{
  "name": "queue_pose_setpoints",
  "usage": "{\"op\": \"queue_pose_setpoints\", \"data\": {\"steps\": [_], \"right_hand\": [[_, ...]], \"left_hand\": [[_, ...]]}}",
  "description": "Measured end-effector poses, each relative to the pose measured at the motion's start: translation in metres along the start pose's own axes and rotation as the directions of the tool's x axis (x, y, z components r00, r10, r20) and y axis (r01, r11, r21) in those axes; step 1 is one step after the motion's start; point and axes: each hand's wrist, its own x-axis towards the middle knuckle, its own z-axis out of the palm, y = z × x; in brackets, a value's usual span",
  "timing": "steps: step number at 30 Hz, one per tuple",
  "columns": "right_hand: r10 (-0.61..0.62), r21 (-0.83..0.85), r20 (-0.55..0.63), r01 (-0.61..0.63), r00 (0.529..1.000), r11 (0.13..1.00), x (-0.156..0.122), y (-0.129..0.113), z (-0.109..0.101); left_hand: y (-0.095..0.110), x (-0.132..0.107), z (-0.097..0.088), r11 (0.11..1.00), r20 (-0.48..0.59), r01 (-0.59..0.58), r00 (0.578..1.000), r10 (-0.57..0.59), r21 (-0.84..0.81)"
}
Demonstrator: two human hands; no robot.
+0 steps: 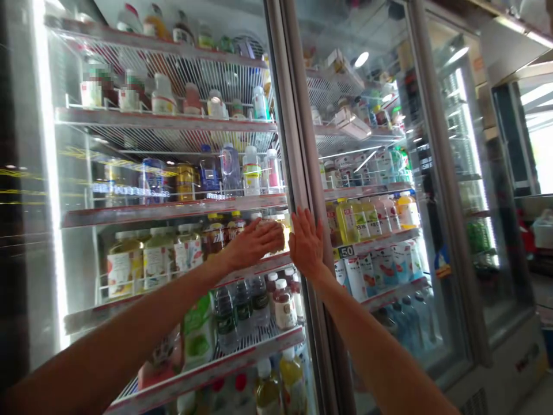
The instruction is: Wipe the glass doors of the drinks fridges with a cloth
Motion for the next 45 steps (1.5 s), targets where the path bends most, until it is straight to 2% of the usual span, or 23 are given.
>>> {"op": "queue_pose_setpoints", "data": {"steps": [2, 5, 6, 9, 11, 12, 14, 16, 19, 21, 22, 24, 25, 26, 27, 30, 32, 35, 36, 39, 40, 42, 45], "right_hand": [[-0.001, 0.013, 0.005, 0.001, 1.000, 1.000, 0.001, -0.006, 0.003], [-0.010, 0.045, 0.013, 0.010, 1.000, 0.999, 0.003, -0.019, 0.008], [-0.015, 0.056, 0.014, 0.014, 1.000, 0.998, 0.003, -0.024, 0.010], [-0.030, 0.074, 0.014, 0.029, 0.999, 0.997, 0.005, -0.038, 0.016], [-0.037, 0.079, 0.011, 0.036, 0.999, 0.996, 0.006, -0.048, 0.020], [-0.040, 0.082, 0.010, 0.039, 0.999, 0.996, 0.006, -0.052, 0.022], [-0.045, 0.088, 0.017, 0.043, 0.999, 0.995, 0.007, -0.061, 0.025], [-0.055, 0.099, 0.024, 0.052, 0.998, 0.994, 0.008, -0.070, 0.029], [-0.067, 0.127, 0.026, 0.063, 0.997, 0.990, 0.010, -0.086, 0.034], [-0.078, 0.152, 0.011, 0.075, 0.997, 0.986, 0.011, -0.095, 0.038], [-0.085, 0.163, 0.005, 0.083, 0.996, 0.983, 0.011, -0.100, 0.039], [-0.096, 0.183, -0.002, 0.095, 0.995, 0.978, 0.011, -0.108, 0.041], [-0.102, 0.191, 0.003, 0.100, 0.995, 0.977, 0.011, -0.112, 0.042], [-0.107, 0.198, 0.009, 0.103, 0.994, 0.975, 0.011, -0.117, 0.043], [-0.112, 0.204, 0.013, 0.107, 0.994, 0.973, 0.011, -0.121, 0.043], [-0.122, 0.224, 0.007, 0.117, 0.993, 0.968, 0.012, -0.134, 0.044], [-0.129, 0.238, 0.006, 0.123, 0.992, 0.963, 0.012, -0.143, 0.045], [-0.150, 0.255, 0.006, 0.144, 0.989, 0.956, 0.010, -0.155, 0.047], [-0.158, 0.257, 0.004, 0.152, 0.987, 0.954, 0.009, -0.159, 0.047], [-0.201, 0.269, 0.014, 0.190, 0.979, 0.944, 0.006, -0.172, 0.049], [-0.218, 0.272, 0.021, 0.204, 0.976, 0.940, 0.005, -0.176, 0.050], [-0.236, 0.277, 0.028, 0.219, 0.971, 0.936, 0.004, -0.184, 0.051], [-0.232, 0.279, 0.027, 0.216, 0.972, 0.936, 0.002, -0.194, 0.051]], "left_hand": [[-0.007, -0.012, -0.005, 0.992, -0.041, 0.121, 0.992, -0.119, 0.046], [-0.010, -0.031, -0.014, 0.913, -0.125, 0.394, 0.916, -0.381, 0.106], [-0.008, -0.038, -0.016, 0.918, -0.119, 0.381, 0.922, -0.368, 0.112], [0.002, -0.063, -0.023, 0.990, -0.004, 0.104, 0.995, -0.104, 0.096], [0.001, -0.078, -0.028, 0.992, 0.020, 0.077, 0.997, -0.080, 0.102], [-0.002, -0.083, -0.031, 0.979, -0.008, 0.163, 0.987, -0.163, 0.124], [-0.011, -0.093, -0.037, 0.899, -0.111, 0.406, 0.913, -0.392, 0.164], [-0.015, -0.102, -0.042, 0.851, -0.166, 0.493, 0.868, -0.468, 0.180], [-0.013, -0.120, -0.047, 0.951, -0.070, 0.250, 0.968, -0.241, 0.182], [-0.013, -0.136, -0.052, 0.965, -0.033, 0.183, 0.983, -0.180, 0.188], [-0.015, -0.144, -0.055, 0.947, -0.051, 0.246, 0.969, -0.241, 0.209], [-0.021, -0.160, -0.061, 0.846, -0.148, 0.470, 0.882, -0.447, 0.252], [-0.023, -0.168, -0.064, 0.792, -0.188, 0.553, 0.833, -0.520, 0.260], [-0.024, -0.175, -0.067, 0.772, -0.199, 0.579, 0.815, -0.544, 0.262], [-0.023, -0.182, -0.069, 0.798, -0.174, 0.544, 0.839, -0.516, 0.259], [-0.018, -0.199, -0.075, 0.943, -0.016, 0.261, 0.964, -0.264, 0.208], [-0.015, -0.207, -0.078, 0.934, -0.016, 0.289, 0.956, -0.292, 0.211], [-0.013, -0.216, -0.080, 0.785, -0.155, 0.567, 0.824, -0.545, 0.251], [-0.011, -0.219, -0.081, 0.782, -0.159, 0.572, 0.820, -0.550, 0.247], [-0.007, -0.227, -0.081, 0.919, -0.039, 0.339, 0.940, -0.338, 0.202], [-0.007, -0.231, -0.082, 0.936, -0.015, 0.295, 0.954, -0.298, 0.194], [-0.012, -0.238, -0.084, 0.886, -0.063, 0.404, 0.914, -0.401, 0.227], [-0.016, -0.249, -0.088, 0.694, -0.229, 0.668, 0.744, -0.627, 0.269]]}}
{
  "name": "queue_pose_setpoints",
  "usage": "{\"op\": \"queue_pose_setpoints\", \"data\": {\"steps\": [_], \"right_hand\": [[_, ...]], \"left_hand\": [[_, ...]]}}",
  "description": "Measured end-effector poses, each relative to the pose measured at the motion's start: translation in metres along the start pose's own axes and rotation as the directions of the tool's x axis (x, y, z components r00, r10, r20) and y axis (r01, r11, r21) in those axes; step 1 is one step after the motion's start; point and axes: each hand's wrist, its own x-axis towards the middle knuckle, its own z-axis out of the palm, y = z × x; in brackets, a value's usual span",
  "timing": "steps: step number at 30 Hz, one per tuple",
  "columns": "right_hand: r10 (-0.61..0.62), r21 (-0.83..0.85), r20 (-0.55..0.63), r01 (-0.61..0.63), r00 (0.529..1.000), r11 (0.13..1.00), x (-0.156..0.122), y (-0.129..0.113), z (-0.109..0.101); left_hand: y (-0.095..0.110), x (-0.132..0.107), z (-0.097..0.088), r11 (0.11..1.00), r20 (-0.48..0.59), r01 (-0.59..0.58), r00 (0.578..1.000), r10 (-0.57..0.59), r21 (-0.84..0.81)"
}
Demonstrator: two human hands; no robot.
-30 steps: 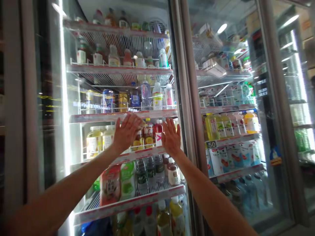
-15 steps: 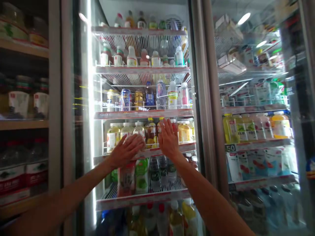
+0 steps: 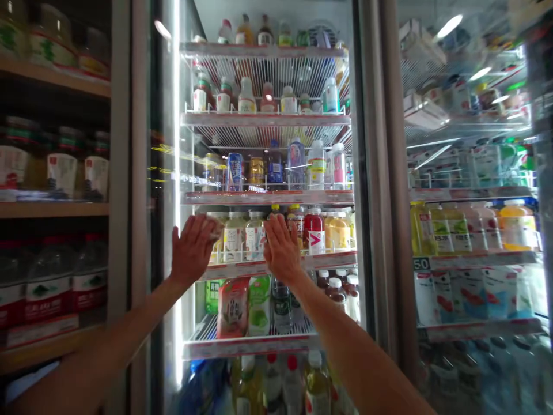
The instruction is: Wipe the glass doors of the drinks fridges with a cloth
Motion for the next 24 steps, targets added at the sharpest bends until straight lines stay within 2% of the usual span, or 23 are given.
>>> {"op": "queue_pose_setpoints", "data": {"steps": [1, 3, 4, 5, 6, 7, 9, 10, 11, 12, 15, 16, 17, 18, 20, 21, 22, 24], "right_hand": [[-0.001, 0.004, 0.001, 0.001, 1.000, 1.000, 0.000, -0.003, 0.001], [-0.015, 0.020, 0.011, 0.014, 1.000, 1.000, 0.001, -0.010, 0.004], [-0.025, 0.031, 0.018, 0.024, 1.000, 0.999, 0.001, -0.014, 0.005], [-0.035, 0.043, 0.025, 0.034, 0.999, 0.998, 0.001, -0.017, 0.006], [-0.045, 0.055, 0.034, 0.043, 0.998, 0.998, 0.001, -0.019, 0.007], [-0.053, 0.065, 0.046, 0.050, 0.998, 0.997, 0.001, -0.022, 0.008], [-0.063, 0.079, 0.069, 0.058, 0.996, 0.995, -0.001, -0.025, 0.008], [-0.067, 0.085, 0.079, 0.060, 0.995, 0.995, -0.002, -0.027, 0.009], [-0.070, 0.089, 0.088, 0.062, 0.994, 0.994, -0.004, -0.028, 0.008], [-0.074, 0.094, 0.093, 0.065, 0.993, 0.994, -0.005, -0.029, 0.008], [-0.095, 0.105, 0.104, 0.084, 0.990, 0.991, -0.011, -0.033, 0.008], [-0.104, 0.106, 0.112, 0.092, 0.988, 0.990, -0.013, -0.034, 0.008], [-0.110, 0.106, 0.120, 0.098, 0.987, 0.990, -0.014, -0.035, 0.008], [-0.114, 0.103, 0.128, 0.101, 0.985, 0.990, -0.015, -0.036, 0.008], [-0.109, 0.096, 0.143, 0.096, 0.984, 0.991, -0.017, -0.037, 0.007], [-0.104, 0.093, 0.146, 0.091, 0.984, 0.991, -0.018, -0.038, 0.007], [-0.102, 0.091, 0.147, 0.089, 0.984, 0.992, -0.019, -0.038, 0.006], [-0.107, 0.094, 0.151, 0.093, 0.983, 0.991, -0.022, -0.039, 0.005]], "left_hand": [[-0.001, -0.004, -0.001, 1.000, -0.004, 0.013, 1.000, -0.013, -0.002], [-0.001, -0.014, -0.004, 0.989, 0.050, -0.133, 0.989, 0.136, -0.056], [-0.001, -0.020, -0.005, 0.969, 0.087, -0.226, 0.968, 0.234, -0.098], [-0.003, -0.026, -0.007, 0.951, 0.113, -0.280, 0.949, 0.295, -0.127], [-0.005, -0.031, -0.009, 0.952, 0.126, -0.276, 0.948, 0.293, -0.131], [-0.009, -0.035, -0.010, 0.972, 0.120, -0.210, 0.968, 0.222, -0.107], [-0.019, -0.042, -0.013, 0.999, 0.054, 0.034, 0.998, -0.033, -0.021], [-0.023, -0.046, -0.014, 0.991, 0.016, 0.137, 0.990, -0.137, 0.009], [-0.025, -0.051, -0.015, 0.982, -0.009, 0.186, 0.983, -0.186, 0.018], [-0.027, -0.057, -0.016, 0.984, -0.002, 0.177, 0.984, -0.177, 0.008], [-0.030, -0.076, -0.019, 0.997, 0.125, -0.010, 0.992, 0.019, -0.074], [-0.031, -0.081, -0.019, 0.996, 0.142, -0.033, 0.989, 0.044, -0.080], [-0.034, -0.084, -0.020, 0.998, 0.132, 0.002, 0.991, 0.006, -0.060], [-0.036, -0.086, -0.019, 0.996, 0.096, 0.085, 0.992, -0.082, -0.023], [-0.037, -0.087, -0.019, 0.963, -0.007, 0.266, 0.964, -0.266, 0.041], [-0.035, -0.087, -0.019, 0.950, -0.031, 0.307, 0.952, -0.306, 0.051], [-0.032, -0.088, -0.020, 0.955, -0.020, 0.293, 0.956, -0.292, 0.046], [-0.021, -0.092, -0.022, 0.994, 0.078, 0.105, 0.992, -0.102, -0.028]]}}
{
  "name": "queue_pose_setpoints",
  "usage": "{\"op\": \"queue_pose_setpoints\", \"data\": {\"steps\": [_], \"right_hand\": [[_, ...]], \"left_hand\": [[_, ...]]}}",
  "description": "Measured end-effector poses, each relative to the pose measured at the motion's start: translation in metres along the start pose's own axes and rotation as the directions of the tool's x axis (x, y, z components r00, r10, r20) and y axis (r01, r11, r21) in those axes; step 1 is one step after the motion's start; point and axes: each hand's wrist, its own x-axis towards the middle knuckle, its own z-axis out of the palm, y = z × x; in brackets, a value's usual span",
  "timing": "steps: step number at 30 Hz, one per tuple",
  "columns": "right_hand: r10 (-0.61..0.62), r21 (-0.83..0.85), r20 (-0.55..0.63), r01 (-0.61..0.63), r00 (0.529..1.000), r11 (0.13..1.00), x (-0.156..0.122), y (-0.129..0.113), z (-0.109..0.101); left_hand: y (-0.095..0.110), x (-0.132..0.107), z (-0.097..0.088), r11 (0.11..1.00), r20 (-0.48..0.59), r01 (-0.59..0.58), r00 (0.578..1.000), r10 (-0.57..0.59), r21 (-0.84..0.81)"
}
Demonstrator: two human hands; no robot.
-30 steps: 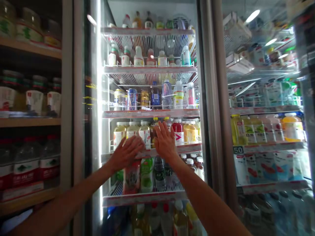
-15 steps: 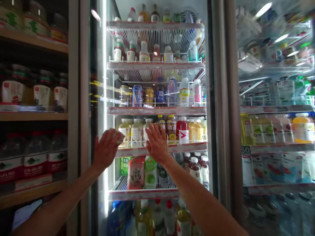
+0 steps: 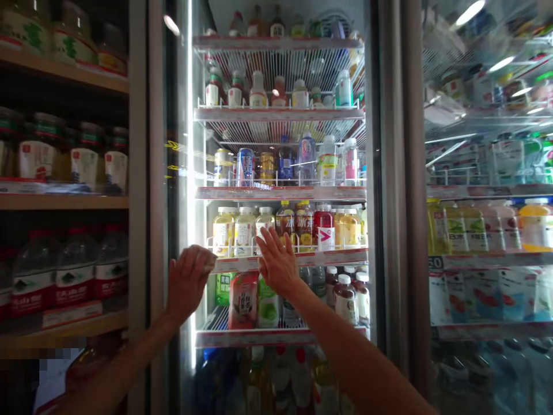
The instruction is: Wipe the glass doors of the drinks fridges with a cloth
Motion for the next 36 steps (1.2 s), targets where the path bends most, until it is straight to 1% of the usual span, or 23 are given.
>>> {"op": "queue_pose_setpoints", "data": {"steps": [2, 3, 6, 7, 8, 9, 11, 12, 13, 16, 17, 18, 20, 21, 22, 25, 26, 28, 30, 31, 32, 35, 36], "right_hand": [[-0.007, 0.004, 0.005, 0.007, 1.000, 1.000, -0.004, 0.000, -0.001], [-0.009, 0.005, 0.004, 0.009, 1.000, 1.000, -0.007, 0.000, -0.001], [0.000, -0.003, -0.005, 0.000, 1.000, 1.000, -0.015, 0.005, -0.004], [0.007, -0.010, -0.006, -0.007, 1.000, 1.000, -0.019, 0.008, -0.006], [0.013, -0.019, -0.004, -0.013, 1.000, 1.000, -0.022, 0.011, -0.008], [0.017, -0.029, 0.001, -0.017, 1.000, 0.999, -0.026, 0.014, -0.009], [0.022, -0.044, 0.015, -0.021, 1.000, 0.999, -0.035, 0.020, -0.013], [0.021, -0.049, 0.018, -0.020, 1.000, 0.999, -0.039, 0.023, -0.015], [0.020, -0.053, 0.021, -0.019, 1.000, 0.998, -0.043, 0.026, -0.017], [0.038, -0.064, 0.031, -0.036, 0.999, 0.997, -0.054, 0.032, -0.022], [0.047, -0.067, 0.033, -0.045, 0.998, 0.997, -0.057, 0.033, -0.023], [0.058, -0.068, 0.040, -0.055, 0.998, 0.996, -0.060, 0.034, -0.024], [0.073, -0.069, 0.057, -0.069, 0.996, 0.995, -0.067, 0.037, -0.027], [0.073, -0.071, 0.064, -0.069, 0.995, 0.995, -0.070, 0.038, -0.028], [0.073, -0.073, 0.070, -0.067, 0.995, 0.995, -0.074, 0.040, -0.030], [0.083, -0.085, 0.054, -0.078, 0.995, 0.993, -0.086, 0.047, -0.034], [0.093, -0.089, 0.047, -0.088, 0.995, 0.992, -0.091, 0.050, -0.035], [0.119, -0.098, 0.042, -0.114, 0.992, 0.989, -0.100, 0.055, -0.038], [0.139, -0.111, 0.041, -0.133, 0.990, 0.985, -0.110, 0.059, -0.041], [0.144, -0.116, 0.042, -0.138, 0.989, 0.984, -0.115, 0.061, -0.043], [0.149, -0.123, 0.046, -0.142, 0.988, 0.982, -0.120, 0.063, -0.044], [0.174, -0.154, 0.054, -0.164, 0.983, 0.974, -0.133, 0.068, -0.050], [0.182, -0.168, 0.053, -0.171, 0.982, 0.971, -0.138, 0.070, -0.052]], "left_hand": [[0.012, -0.003, -0.001, 0.977, 0.094, -0.194, 0.975, 0.202, -0.093], [0.018, -0.003, -0.002, 0.968, 0.110, -0.222, 0.966, 0.236, -0.119], [0.031, 0.003, 0.000, 0.995, 0.053, -0.063, 0.996, 0.068, -0.081], [0.035, 0.006, 0.001, 0.997, 0.034, -0.031, 0.999, 0.033, -0.073], [0.040, 0.008, 0.003, 0.995, 0.033, -0.060, 0.998, 0.062, -0.081], [0.045, 0.011, 0.005, 0.984, 0.045, -0.142, 0.988, 0.147, -0.103], [0.055, 0.015, 0.009, 0.930, 0.074, -0.334, 0.935, 0.348, -0.151], [0.060, 0.018, 0.011, 0.916, 0.079, -0.370, 0.920, 0.385, -0.157], [0.065, 0.021, 0.013, 0.926, 0.074, -0.348, 0.929, 0.361, -0.147], [0.081, 0.029, 0.018, 0.984, 0.020, -0.147, 0.989, 0.150, -0.100], [0.087, 0.032, 0.019, 0.983, 0.008, -0.150, 0.988, 0.152, -0.105], [0.093, 0.033, 0.021, 0.968, 0.009, -0.220, 0.975, 0.223, -0.120], [0.104, 0.036, 0.024, 0.885, 0.031, -0.438, 0.894, 0.448, -0.161], [0.109, 0.038, 0.025, 0.850, 0.041, -0.499, 0.858, 0.512, -0.168], [0.112, 0.041, 0.026, 0.850, 0.050, -0.503, 0.855, 0.516, -0.158], [0.123, 0.047, 0.030, 0.946, 0.054, -0.313, 0.947, 0.318, -0.090], [0.128, 0.048, 0.031, 0.955, 0.058, -0.283, 0.956, 0.288, -0.083], [0.137, 0.048, 0.032, 0.921, 0.080, -0.372, 0.921, 0.382, -0.114], [0.148, 0.045, 0.033, 0.840, 0.092, -0.515, 0.840, 0.534, -0.171], [0.153, 0.045, 0.034, 0.818, 0.097, -0.543, 0.819, 0.566, -0.188], [0.158, 0.045, 0.035, 0.825, 0.100, -0.531, 0.826, 0.555, -0.195], [0.173, 0.045, 0.040, 0.926, 0.111, -0.337, 0.927, 0.358, -0.174], [0.178, 0.044, 0.042, 0.933, 0.103, -0.314, 0.937, 0.335, -0.176]]}}
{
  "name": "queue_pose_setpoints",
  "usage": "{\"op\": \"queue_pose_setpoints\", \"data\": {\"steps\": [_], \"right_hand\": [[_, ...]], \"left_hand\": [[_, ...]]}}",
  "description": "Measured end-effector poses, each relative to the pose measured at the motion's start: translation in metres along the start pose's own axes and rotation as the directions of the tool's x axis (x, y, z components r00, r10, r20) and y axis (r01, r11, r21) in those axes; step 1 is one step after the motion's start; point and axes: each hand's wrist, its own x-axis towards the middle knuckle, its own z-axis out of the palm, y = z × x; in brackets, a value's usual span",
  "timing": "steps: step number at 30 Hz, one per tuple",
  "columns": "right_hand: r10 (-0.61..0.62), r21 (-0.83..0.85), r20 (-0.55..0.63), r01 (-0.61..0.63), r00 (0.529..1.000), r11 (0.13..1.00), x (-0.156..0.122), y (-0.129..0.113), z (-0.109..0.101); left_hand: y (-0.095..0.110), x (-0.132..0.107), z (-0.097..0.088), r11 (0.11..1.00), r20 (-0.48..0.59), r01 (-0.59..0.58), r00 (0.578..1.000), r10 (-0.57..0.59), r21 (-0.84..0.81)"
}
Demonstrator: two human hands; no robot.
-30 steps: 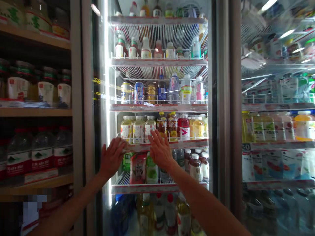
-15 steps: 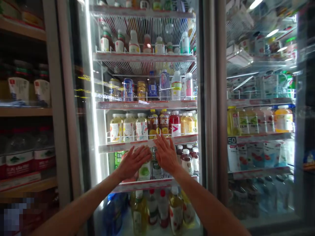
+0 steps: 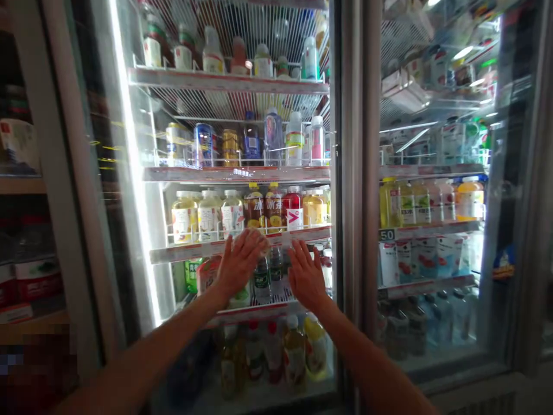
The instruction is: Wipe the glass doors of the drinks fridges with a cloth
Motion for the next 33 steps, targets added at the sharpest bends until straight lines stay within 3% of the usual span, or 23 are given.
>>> {"op": "queue_pose_setpoints", "data": {"steps": [4, 5, 8, 10, 12, 14, 16, 19, 22, 24, 27, 29, 33], "right_hand": [[0.013, -0.048, -0.013, -0.014, 1.000, 0.999, -0.013, 0.012, -0.003], [0.020, -0.053, -0.014, -0.020, 1.000, 0.998, -0.015, 0.015, -0.004], [0.068, -0.063, -0.025, -0.070, 0.997, 0.996, -0.021, 0.023, -0.005], [0.106, -0.071, -0.030, -0.108, 0.994, 0.992, -0.024, 0.028, -0.007], [0.122, -0.080, -0.024, -0.123, 0.992, 0.989, -0.027, 0.033, -0.009], [0.116, -0.088, -0.015, -0.116, 0.993, 0.989, -0.031, 0.037, -0.011], [0.111, -0.095, -0.009, -0.112, 0.994, 0.989, -0.036, 0.040, -0.013], [0.109, -0.098, 0.011, -0.107, 0.994, 0.989, -0.041, 0.041, -0.015], [0.107, -0.099, 0.023, -0.105, 0.994, 0.990, -0.043, 0.038, -0.014], [0.103, -0.103, 0.018, -0.100, 0.995, 0.990, -0.043, 0.035, -0.013], [0.100, -0.101, 0.006, -0.099, 0.995, 0.990, -0.040, 0.030, -0.012], [0.097, -0.087, 0.006, -0.096, 0.995, 0.992, -0.038, 0.026, -0.010], [0.036, -0.030, 0.022, -0.035, 0.999, 0.999, -0.032, 0.011, -0.005]], "left_hand": [[0.016, 0.008, 0.010, 0.970, -0.013, -0.240, 0.971, 0.240, -0.045], [0.019, 0.013, 0.011, 0.969, -0.011, -0.240, 0.971, 0.240, -0.050], [0.025, 0.029, 0.014, 0.999, -0.004, -0.011, 1.000, 0.011, -0.048], [0.032, 0.036, 0.016, 0.999, -0.005, 0.013, 1.000, -0.013, -0.049], [0.040, 0.036, 0.018, 0.985, 0.008, -0.159, 0.987, 0.159, -0.061], [0.048, 0.033, 0.020, 0.938, 0.033, -0.338, 0.939, 0.341, -0.079], [0.053, 0.030, 0.021, 0.932, 0.041, -0.354, 0.933, 0.357, -0.078], [0.058, 0.026, 0.022, 0.966, 0.043, -0.250, 0.967, 0.253, -0.060], [0.061, 0.017, 0.023, 0.920, 0.066, -0.377, 0.921, 0.385, -0.104], [0.059, 0.011, 0.024, 0.896, 0.068, -0.429, 0.897, 0.438, -0.112], [0.047, 0.000, 0.021, 0.965, 0.028, -0.258, 0.965, 0.259, -0.051], [0.033, -0.010, 0.015, 0.977, 0.007, -0.212, 0.977, 0.212, -0.038], [0.004, -0.038, 0.000, 0.894, 0.063, -0.442, 0.893, 0.446, -0.069]]}}
